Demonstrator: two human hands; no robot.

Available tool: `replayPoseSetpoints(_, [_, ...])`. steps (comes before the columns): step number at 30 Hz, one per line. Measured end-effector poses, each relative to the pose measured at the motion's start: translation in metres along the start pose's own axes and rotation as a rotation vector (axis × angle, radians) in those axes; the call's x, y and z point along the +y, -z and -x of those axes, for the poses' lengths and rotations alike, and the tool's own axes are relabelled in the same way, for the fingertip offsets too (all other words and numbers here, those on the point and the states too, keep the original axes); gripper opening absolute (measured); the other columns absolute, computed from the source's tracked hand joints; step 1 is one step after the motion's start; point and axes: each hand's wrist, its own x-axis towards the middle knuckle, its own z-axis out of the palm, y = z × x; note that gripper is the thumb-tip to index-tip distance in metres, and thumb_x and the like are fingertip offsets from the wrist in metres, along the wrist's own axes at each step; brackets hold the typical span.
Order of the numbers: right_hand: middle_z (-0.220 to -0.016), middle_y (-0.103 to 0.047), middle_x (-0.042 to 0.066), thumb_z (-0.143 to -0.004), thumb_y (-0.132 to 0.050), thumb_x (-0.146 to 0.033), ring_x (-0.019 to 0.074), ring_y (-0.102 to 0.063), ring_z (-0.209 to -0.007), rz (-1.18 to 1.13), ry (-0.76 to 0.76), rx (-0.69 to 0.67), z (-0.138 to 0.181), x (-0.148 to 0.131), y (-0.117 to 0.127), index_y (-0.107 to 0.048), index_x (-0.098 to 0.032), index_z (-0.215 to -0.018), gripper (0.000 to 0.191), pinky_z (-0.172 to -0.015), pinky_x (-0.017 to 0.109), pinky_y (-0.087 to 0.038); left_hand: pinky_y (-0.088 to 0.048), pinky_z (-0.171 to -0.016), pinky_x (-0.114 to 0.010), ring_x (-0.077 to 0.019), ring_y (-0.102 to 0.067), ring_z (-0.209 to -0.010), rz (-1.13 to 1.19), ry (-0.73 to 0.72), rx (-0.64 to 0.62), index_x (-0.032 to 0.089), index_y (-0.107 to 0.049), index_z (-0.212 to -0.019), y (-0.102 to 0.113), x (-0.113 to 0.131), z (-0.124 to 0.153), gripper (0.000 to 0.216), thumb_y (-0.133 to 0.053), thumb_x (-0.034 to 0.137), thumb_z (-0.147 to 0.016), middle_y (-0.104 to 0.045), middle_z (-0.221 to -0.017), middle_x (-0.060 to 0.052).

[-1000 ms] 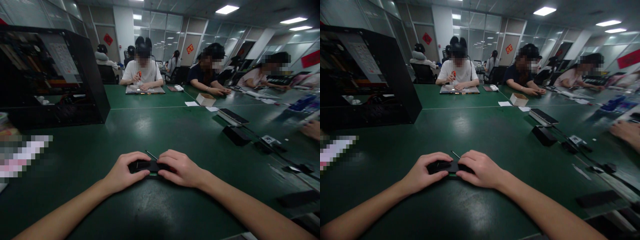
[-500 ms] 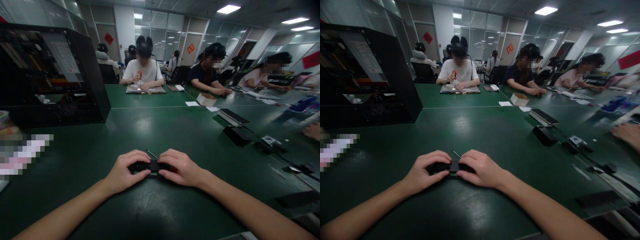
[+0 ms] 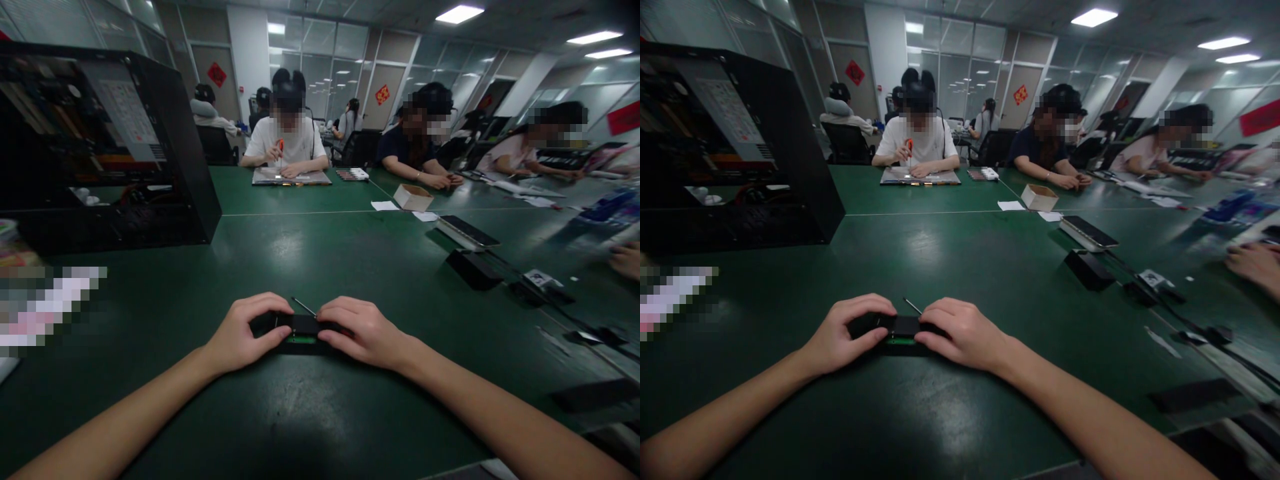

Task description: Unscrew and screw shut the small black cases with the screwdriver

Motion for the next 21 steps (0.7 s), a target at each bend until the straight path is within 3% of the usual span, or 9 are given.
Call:
replayPoseSetpoints(11, [-0.093,-0.073,0.008,-0.099,-0.059,-0.033,0.0179,-0.069,-0.085,-0.044,-0.089,0.049,-0.0005,0.0022,0.0000,-0.066,-0.016,-0.102,0.019,-0.078,0.031,-0.057,-0.057,-0.081,-0.030,-0.0193,-0.073,-0.087,-0.029,-0.056,0.113,0.018,-0.075,-0.097,0.0028,-0.0036,-0.0043,0.008,-0.071,0.022,-0.091,-0.076,-0.093,-0.006])
replayPoseSetpoints(21, [-0.102,-0.073,0.011,-0.093,-0.068,-0.038,0.0200,-0.068,-0.092,-0.017,0.011,0.043,0.0006,0.0043,0.0012,-0.065,-0.017,-0.111,0.028,-0.080,0.034,-0.058,-0.059,-0.084,-0.029,-0.0190,-0.072,-0.092,-0.113,-0.224,0.076,0.018,-0.073,-0.104,0.0033,-0.0046,-0.0011,0.015,-0.072,0.016,-0.089,-0.074,-0.101,-0.008])
